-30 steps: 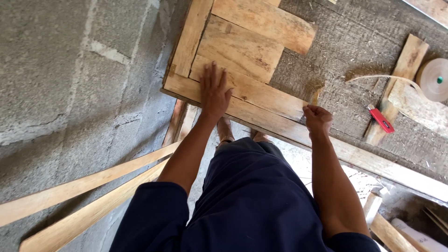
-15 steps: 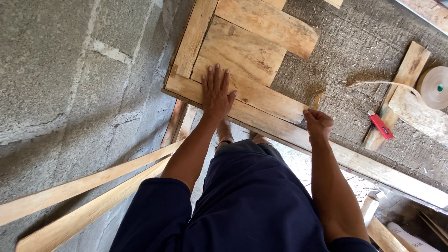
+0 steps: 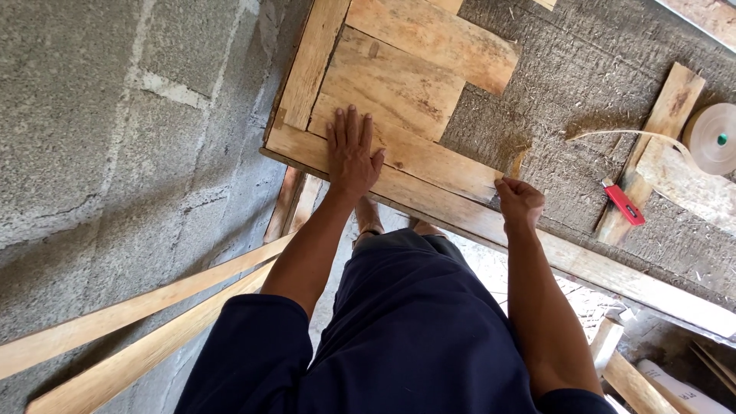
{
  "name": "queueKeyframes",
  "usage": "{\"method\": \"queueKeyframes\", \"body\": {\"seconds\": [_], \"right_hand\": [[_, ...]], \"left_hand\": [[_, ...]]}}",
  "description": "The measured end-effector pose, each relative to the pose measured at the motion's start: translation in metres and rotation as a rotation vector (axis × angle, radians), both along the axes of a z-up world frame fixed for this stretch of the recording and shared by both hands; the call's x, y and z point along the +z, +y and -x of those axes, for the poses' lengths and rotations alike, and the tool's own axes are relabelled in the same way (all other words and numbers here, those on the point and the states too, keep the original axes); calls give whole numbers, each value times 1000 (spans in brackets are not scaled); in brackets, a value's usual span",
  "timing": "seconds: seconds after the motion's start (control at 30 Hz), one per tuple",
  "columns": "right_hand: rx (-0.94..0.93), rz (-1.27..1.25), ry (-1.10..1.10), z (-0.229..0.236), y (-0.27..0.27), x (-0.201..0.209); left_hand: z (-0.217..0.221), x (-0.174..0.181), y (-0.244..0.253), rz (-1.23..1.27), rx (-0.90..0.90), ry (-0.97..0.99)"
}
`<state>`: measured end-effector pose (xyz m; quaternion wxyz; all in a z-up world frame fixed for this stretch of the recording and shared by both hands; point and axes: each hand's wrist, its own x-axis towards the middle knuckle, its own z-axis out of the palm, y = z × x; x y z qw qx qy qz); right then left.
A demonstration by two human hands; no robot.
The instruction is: Assembling a wooden panel by cutting and fitting wooden slats into a frame on a workbench.
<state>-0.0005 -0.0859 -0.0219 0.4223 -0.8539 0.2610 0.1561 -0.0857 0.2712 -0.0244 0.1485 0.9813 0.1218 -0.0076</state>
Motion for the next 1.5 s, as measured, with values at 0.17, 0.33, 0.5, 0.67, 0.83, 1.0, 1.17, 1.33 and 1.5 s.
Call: {"method": "queueKeyframes", "body": {"seconds": [0.17, 0.33, 0.5, 0.67, 0.83, 1.0, 1.17, 1.33, 1.5], "right_hand": [[-10, -3, -8, -1, -2, -5], [12, -10, -51, 1, -5, -9], [36, 33, -60, 1, -3, -6], [50, 43, -54, 2, -1, -2], [38, 18, -34, 1, -4, -4], [-7, -5, -21, -2, -3, -6], [-19, 10, 2, -2, 1, 0], [-9, -36, -10, -5, -9, -11], [1, -297, -48, -14, -41, -47]], "left_hand": [[0, -3, -1, -17, -9, -9], [1, -3, -2, 1, -12, -24], [-1, 1, -3, -6, 2, 40], [2, -3, -3, -30, -3, 23], [4, 4, -3, -37, -1, 35], [3, 4, -3, -51, 0, 49], [3, -4, -3, -58, -3, 23], [6, -4, -2, -26, -11, -35], [6, -2, -2, 53, -4, -170]]}}
